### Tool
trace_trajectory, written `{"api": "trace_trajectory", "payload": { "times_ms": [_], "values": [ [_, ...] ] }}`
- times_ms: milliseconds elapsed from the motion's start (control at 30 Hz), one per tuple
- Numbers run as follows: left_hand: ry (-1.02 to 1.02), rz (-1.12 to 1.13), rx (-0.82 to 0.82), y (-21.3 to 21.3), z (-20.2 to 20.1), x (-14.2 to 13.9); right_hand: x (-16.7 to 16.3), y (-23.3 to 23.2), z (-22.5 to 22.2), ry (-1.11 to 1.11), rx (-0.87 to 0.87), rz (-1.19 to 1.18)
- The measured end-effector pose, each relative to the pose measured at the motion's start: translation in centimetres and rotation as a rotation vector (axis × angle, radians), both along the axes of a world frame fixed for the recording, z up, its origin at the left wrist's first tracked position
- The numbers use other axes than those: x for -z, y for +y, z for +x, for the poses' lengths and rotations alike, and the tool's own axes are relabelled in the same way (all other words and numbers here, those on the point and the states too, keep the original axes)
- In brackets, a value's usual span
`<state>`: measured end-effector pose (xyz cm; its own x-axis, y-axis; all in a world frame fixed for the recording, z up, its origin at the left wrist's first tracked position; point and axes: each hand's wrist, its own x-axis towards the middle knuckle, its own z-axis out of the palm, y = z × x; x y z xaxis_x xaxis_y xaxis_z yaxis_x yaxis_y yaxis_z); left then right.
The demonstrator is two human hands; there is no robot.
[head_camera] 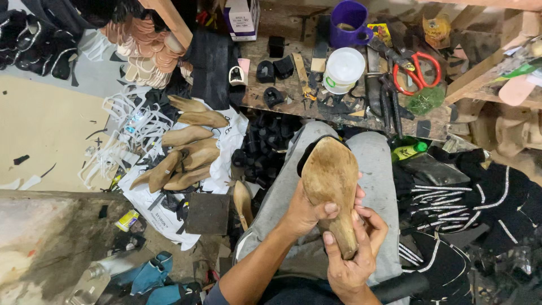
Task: The person sits cross-legged and uses a hammer and a curved metal tool to tap and press the sole and heel of a black high-heeled shoe mounted on a wooden shoe tree. The person repeatedly taps the heel and sole edges, flips the shoe, and continues hammering along the perimeter.
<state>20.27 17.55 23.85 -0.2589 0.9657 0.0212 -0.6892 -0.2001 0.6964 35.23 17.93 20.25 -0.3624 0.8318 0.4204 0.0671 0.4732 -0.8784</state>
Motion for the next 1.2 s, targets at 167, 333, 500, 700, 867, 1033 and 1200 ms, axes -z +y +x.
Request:
{"api": "trace_trajectory", "payload": {
  "times_ms": [167, 333, 500, 700, 867, 1033, 1200],
  "values": [
    [-0.014, 0.007, -0.023, 0.1, 0.0, 0.4, -0.7, -0.1, -0.3, -0.016, 0.021, 0.016],
    [-0.047, -0.037, -0.107, 0.7, 0.4, 1.8, -2.1, 0.2, -0.8, -0.126, 0.032, -0.032],
    [-0.205, -0.127, -0.112, 1.0, -0.3, 3.9, -3.6, 1.8, -0.6, -0.192, -0.166, -0.147],
    [-0.794, -0.082, -0.026, 2.8, -3.9, 5.8, -2.5, 3.7, -0.3, 0.419, -0.454, -0.688],
    [-0.905, -0.057, -0.06, 3.0, -5.1, 5.6, 1.3, 3.7, -0.1, 0.244, -0.449, -0.726],
    [-1.029, -0.03, -0.031, 3.0, -4.4, 5.1, 4.6, 3.9, 0.5, 0.213, -0.353, -0.666],
    [-0.988, -0.013, -0.029, 2.9, -4.4, 4.2, 3.1, 4.5, 0.4, 0.277, -0.451, -0.718]
  ]
}}
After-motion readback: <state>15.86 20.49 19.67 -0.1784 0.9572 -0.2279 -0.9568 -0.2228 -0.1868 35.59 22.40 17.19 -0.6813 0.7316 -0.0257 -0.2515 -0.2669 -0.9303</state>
